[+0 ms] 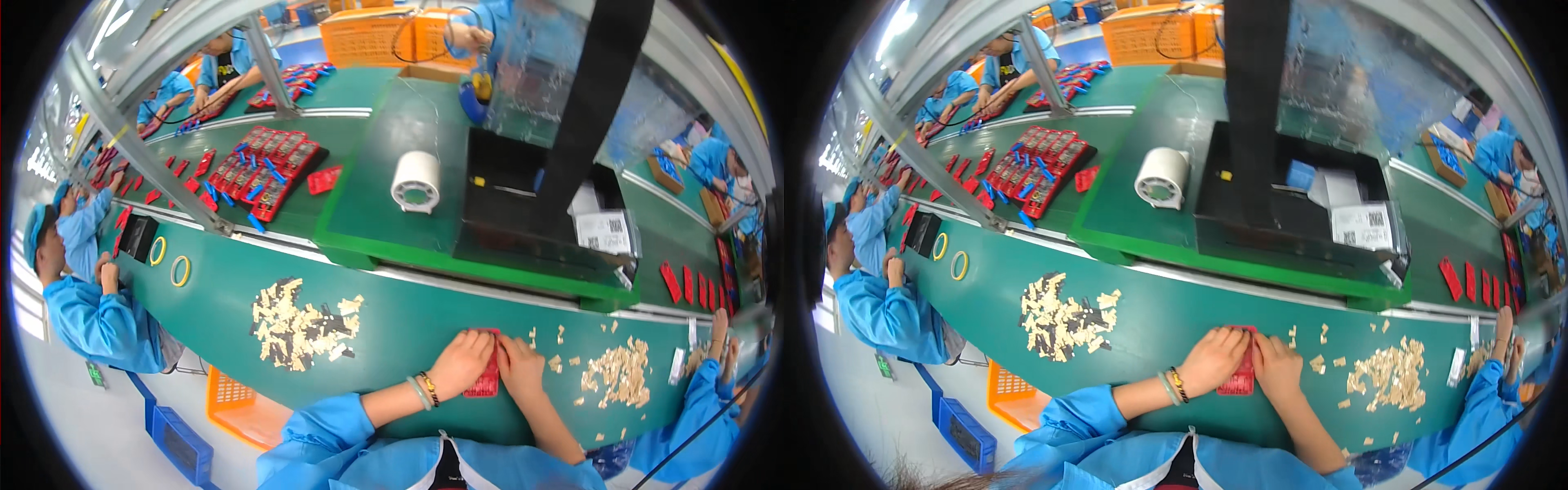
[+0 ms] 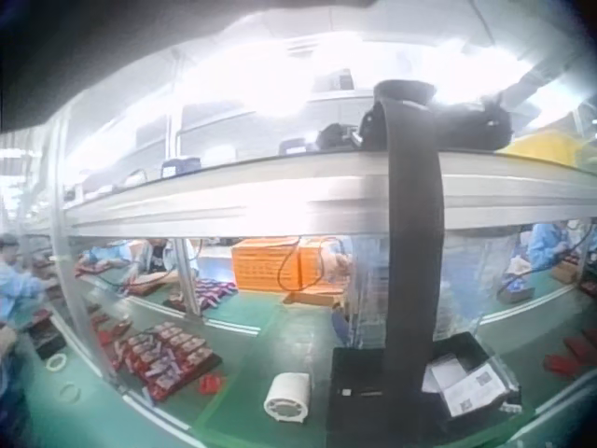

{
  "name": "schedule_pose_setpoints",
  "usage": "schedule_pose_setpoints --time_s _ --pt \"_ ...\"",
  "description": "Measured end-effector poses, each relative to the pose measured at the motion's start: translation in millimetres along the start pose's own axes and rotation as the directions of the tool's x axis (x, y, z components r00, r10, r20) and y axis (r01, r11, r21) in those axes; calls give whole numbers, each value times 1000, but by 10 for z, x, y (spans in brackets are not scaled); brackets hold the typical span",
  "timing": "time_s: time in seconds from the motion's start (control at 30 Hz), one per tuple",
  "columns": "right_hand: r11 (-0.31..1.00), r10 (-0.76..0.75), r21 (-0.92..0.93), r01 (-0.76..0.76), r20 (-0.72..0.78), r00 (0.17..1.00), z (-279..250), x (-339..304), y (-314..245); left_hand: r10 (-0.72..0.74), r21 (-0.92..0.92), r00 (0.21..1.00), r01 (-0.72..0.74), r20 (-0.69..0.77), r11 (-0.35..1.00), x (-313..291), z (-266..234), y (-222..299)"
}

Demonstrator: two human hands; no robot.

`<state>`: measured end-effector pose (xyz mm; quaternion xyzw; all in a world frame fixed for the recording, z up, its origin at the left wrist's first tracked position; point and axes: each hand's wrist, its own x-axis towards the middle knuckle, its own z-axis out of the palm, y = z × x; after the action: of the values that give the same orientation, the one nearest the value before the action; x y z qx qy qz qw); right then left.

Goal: Assembling small electronic components into red plastic casings at an assembly line.

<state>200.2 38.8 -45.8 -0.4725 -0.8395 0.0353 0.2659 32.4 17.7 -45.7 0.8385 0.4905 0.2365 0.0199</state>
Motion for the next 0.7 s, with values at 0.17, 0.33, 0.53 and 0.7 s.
schedule_pose_setpoints --time_s 0.17,0.33,0.53,0.7 --pt "946 -106 315 75 83 991 -220 -361 -163 37 20 999 -37 -14 999 83 38 -47" --pt "964 -200 212 159 188 962 -181 -444 -147 -3 -6 1000 3 5 1000 86 79 -99" --pt "964 -205 206 171 158 966 -151 -448 -112 -7 5 1000 7 -28 1000 112 158 -82" --pt "950 -203 274 149 182 962 -113 -480 -70 23 63 996 -29 91 998 104 98 -86"
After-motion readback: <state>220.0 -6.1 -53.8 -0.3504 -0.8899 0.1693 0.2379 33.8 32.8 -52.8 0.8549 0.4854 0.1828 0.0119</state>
